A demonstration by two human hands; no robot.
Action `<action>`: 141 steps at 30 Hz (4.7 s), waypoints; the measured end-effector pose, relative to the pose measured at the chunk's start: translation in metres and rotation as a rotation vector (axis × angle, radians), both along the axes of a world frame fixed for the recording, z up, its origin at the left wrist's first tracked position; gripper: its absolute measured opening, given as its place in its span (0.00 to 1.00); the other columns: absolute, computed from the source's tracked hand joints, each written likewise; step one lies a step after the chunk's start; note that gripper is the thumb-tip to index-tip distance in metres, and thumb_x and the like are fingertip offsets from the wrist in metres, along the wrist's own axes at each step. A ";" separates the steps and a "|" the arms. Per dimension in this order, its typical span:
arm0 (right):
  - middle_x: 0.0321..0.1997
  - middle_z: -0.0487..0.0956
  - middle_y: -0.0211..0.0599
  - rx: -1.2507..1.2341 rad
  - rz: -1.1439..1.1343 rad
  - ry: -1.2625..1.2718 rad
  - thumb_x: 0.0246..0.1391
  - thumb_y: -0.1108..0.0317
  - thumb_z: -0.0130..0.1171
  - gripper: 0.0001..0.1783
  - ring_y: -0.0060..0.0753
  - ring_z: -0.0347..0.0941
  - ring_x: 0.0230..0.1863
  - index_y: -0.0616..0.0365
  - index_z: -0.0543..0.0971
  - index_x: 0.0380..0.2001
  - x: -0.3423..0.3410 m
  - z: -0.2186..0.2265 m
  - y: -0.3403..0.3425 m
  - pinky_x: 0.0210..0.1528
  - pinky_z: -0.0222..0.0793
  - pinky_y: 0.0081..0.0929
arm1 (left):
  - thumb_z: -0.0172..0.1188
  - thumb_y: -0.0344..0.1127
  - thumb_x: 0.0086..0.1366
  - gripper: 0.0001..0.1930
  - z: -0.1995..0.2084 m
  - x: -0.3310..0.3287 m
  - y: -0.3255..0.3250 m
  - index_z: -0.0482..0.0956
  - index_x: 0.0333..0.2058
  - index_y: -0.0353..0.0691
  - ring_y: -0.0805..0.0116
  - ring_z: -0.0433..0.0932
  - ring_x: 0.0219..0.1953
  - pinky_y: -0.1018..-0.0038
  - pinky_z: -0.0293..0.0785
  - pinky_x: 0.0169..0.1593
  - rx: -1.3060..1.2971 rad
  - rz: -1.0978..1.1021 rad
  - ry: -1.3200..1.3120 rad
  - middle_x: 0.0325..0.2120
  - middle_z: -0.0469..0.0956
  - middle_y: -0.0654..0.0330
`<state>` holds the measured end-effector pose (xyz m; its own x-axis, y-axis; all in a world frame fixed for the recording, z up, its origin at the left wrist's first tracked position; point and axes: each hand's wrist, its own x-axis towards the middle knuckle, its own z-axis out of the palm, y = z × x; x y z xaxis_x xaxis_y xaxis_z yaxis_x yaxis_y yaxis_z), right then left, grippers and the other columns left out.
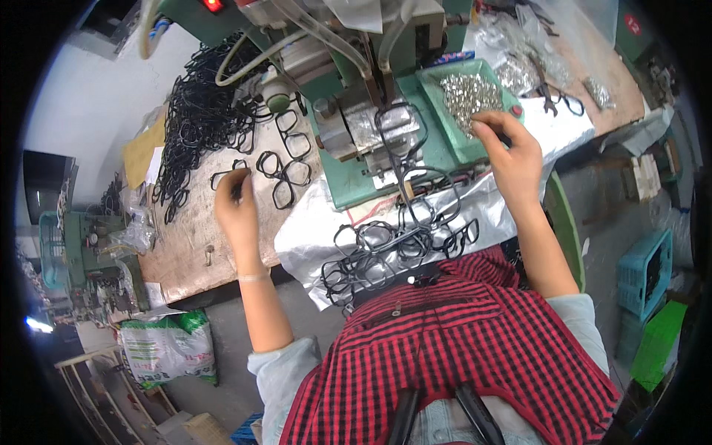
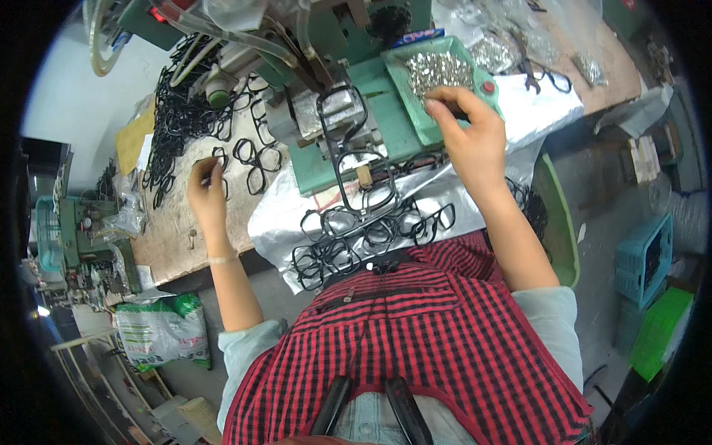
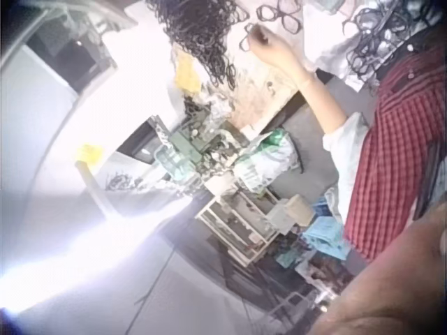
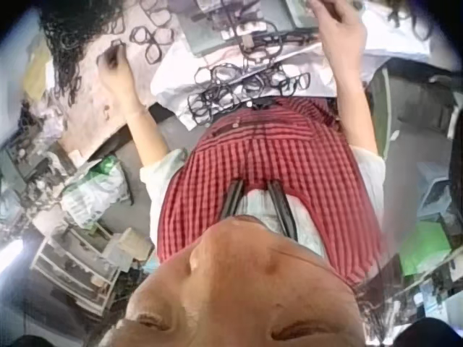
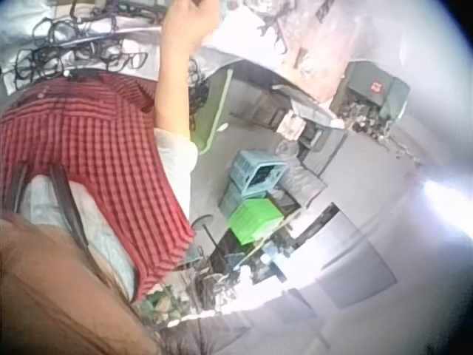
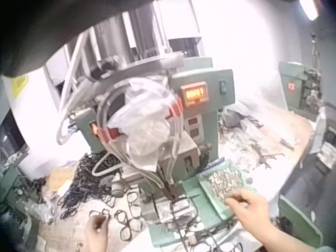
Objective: The person repeatedly picks up black cables and small metal components, places them into a green machine, and removes the assembled units. The person handles the cables and components one at a time, placing finished items into a pile on the table.
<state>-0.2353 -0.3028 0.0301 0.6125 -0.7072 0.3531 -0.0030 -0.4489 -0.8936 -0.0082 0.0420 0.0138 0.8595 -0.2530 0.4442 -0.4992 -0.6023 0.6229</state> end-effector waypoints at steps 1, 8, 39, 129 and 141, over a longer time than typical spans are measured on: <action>0.33 0.85 0.33 0.084 0.023 0.001 0.56 0.69 0.66 0.09 0.21 0.78 0.35 0.62 0.84 0.38 0.011 0.001 -0.011 0.42 0.72 0.21 | 0.60 0.21 0.59 0.08 0.004 0.006 -0.015 0.81 0.37 0.36 0.59 0.78 0.41 0.69 0.74 0.45 0.158 -0.060 -0.101 0.40 0.82 0.54; 0.38 0.86 0.37 0.052 0.196 0.089 0.51 0.71 0.66 0.09 0.28 0.82 0.41 0.60 0.86 0.37 0.029 0.005 -0.026 0.48 0.74 0.25 | 0.55 0.17 0.50 0.21 -0.062 0.043 0.004 0.79 0.46 0.34 0.50 0.73 0.57 0.62 0.71 0.59 0.550 -0.167 -0.028 0.55 0.76 0.50; 0.53 0.79 0.45 -0.690 -0.129 0.224 0.45 0.68 0.67 0.09 0.53 0.70 0.61 0.56 0.84 0.32 0.029 -0.041 -0.057 0.59 0.68 0.45 | 0.50 0.37 0.73 0.14 0.089 -0.119 -0.144 0.74 0.46 0.29 0.69 0.76 0.20 0.80 0.71 0.28 -0.667 -0.659 1.345 0.19 0.76 0.57; 0.53 0.78 0.37 -0.693 -0.150 0.284 0.42 0.68 0.66 0.09 0.46 0.70 0.59 0.55 0.83 0.31 0.046 -0.043 -0.063 0.53 0.73 0.42 | 0.58 0.27 0.67 0.14 0.010 -0.133 -0.121 0.75 0.51 0.36 0.42 0.78 0.50 0.54 0.71 0.55 -0.111 -0.636 -0.542 0.53 0.78 0.44; 0.36 0.82 0.40 -0.511 -0.141 -0.078 0.46 0.73 0.62 0.07 0.47 0.77 0.41 0.56 0.84 0.31 0.060 -0.027 -0.058 0.45 0.73 0.41 | 0.61 0.31 0.66 0.17 -0.004 0.058 -0.035 0.77 0.51 0.29 0.51 0.76 0.52 0.64 0.68 0.59 0.059 0.129 -0.343 0.49 0.78 0.44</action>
